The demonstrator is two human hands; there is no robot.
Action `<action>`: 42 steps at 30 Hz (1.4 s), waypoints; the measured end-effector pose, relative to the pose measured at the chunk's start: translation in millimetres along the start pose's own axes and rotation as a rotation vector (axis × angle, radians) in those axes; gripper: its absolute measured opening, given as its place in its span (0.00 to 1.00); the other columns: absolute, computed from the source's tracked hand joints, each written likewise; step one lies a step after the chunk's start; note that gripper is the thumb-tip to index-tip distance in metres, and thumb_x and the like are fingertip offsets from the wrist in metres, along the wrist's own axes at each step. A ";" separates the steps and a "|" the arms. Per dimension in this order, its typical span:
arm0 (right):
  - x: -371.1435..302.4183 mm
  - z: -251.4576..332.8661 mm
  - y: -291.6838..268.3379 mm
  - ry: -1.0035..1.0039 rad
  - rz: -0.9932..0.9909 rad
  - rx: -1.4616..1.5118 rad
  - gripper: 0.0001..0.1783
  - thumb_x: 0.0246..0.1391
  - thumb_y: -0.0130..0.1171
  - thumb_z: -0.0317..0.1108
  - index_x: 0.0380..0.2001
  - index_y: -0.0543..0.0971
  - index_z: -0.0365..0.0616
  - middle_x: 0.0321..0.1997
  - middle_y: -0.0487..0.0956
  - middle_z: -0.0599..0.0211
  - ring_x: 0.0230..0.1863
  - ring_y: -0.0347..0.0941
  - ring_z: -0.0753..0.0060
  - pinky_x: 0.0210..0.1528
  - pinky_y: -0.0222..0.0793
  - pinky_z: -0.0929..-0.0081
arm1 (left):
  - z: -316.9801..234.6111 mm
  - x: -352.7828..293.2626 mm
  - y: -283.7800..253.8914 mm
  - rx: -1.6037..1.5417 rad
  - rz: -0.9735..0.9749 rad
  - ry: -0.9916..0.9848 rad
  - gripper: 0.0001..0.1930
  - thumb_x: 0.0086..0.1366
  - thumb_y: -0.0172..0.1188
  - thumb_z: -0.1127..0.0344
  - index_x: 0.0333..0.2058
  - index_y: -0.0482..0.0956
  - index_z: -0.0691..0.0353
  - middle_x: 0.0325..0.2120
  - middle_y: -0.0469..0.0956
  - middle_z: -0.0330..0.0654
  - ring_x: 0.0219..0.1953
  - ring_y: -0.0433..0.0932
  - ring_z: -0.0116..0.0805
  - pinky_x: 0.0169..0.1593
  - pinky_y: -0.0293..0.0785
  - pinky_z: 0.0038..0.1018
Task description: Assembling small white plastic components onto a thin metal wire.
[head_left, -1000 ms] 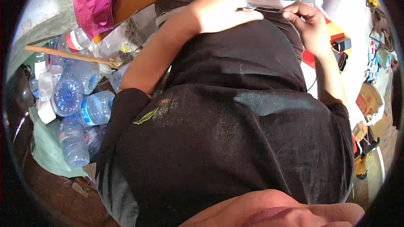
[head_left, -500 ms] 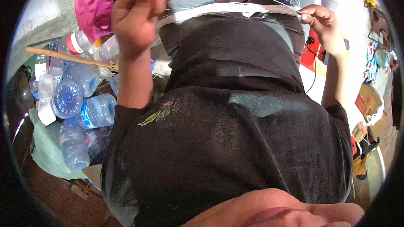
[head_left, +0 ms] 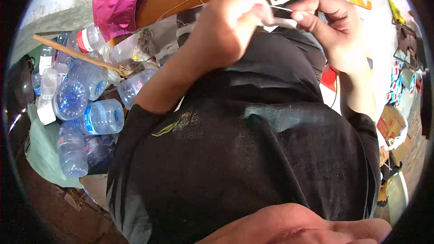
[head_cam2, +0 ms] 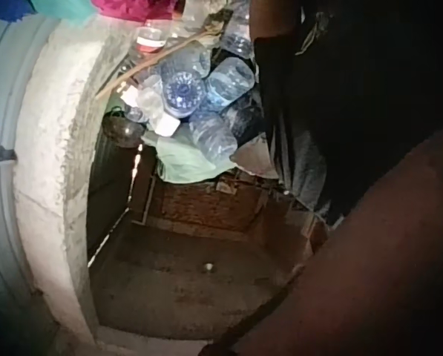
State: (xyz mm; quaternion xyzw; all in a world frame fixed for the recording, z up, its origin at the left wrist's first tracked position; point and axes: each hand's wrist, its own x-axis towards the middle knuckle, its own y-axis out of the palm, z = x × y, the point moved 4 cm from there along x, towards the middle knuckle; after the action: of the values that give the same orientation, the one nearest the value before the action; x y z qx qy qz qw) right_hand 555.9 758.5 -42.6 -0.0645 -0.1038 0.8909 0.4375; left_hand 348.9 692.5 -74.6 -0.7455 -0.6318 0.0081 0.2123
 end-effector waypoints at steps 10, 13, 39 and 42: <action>-39.2 -124.7 -77.5 0.293 0.062 0.050 0.05 0.69 0.63 0.28 0.42 0.84 0.37 0.34 0.83 0.72 0.38 0.76 0.80 0.47 0.72 0.77 | 39.2 -69.7 -179.9 -0.565 -0.531 -0.041 0.14 0.77 0.62 0.58 0.44 0.83 0.64 0.35 0.80 0.45 0.28 0.72 0.33 0.34 0.71 0.31; -31.5 -95.4 -60.2 0.184 0.080 0.146 0.05 0.69 0.63 0.26 0.42 0.85 0.36 0.34 0.85 0.71 0.36 0.78 0.82 0.44 0.75 0.79 | -7.3 -32.7 -150.2 1.225 -0.665 0.365 0.20 0.70 0.70 0.60 0.54 0.80 0.67 0.48 0.80 0.52 0.50 0.78 0.52 0.58 0.72 0.45; 1.5 -14.8 19.6 0.116 0.137 0.071 0.08 0.70 0.64 0.30 0.41 0.87 0.35 0.32 0.84 0.73 0.32 0.73 0.85 0.38 0.70 0.81 | -22.0 -9.2 -21.3 0.251 -0.104 0.069 0.29 0.66 0.71 0.69 0.63 0.74 0.67 0.56 0.81 0.55 0.58 0.82 0.48 0.63 0.76 0.39; 15.7 -3.2 31.4 0.049 0.097 0.067 0.09 0.70 0.64 0.30 0.40 0.85 0.34 0.30 0.82 0.75 0.34 0.73 0.87 0.39 0.70 0.81 | -10.9 2.1 5.8 0.172 0.107 -0.105 0.20 0.70 0.65 0.73 0.60 0.76 0.66 0.47 0.85 0.52 0.48 0.86 0.45 0.53 0.81 0.34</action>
State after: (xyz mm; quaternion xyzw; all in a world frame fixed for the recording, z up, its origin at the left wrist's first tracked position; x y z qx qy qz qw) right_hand 523.0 752.7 -53.7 -0.0768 -0.0598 0.9122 0.3981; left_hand 357.9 690.5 -66.0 -0.7558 -0.5981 0.1126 0.2415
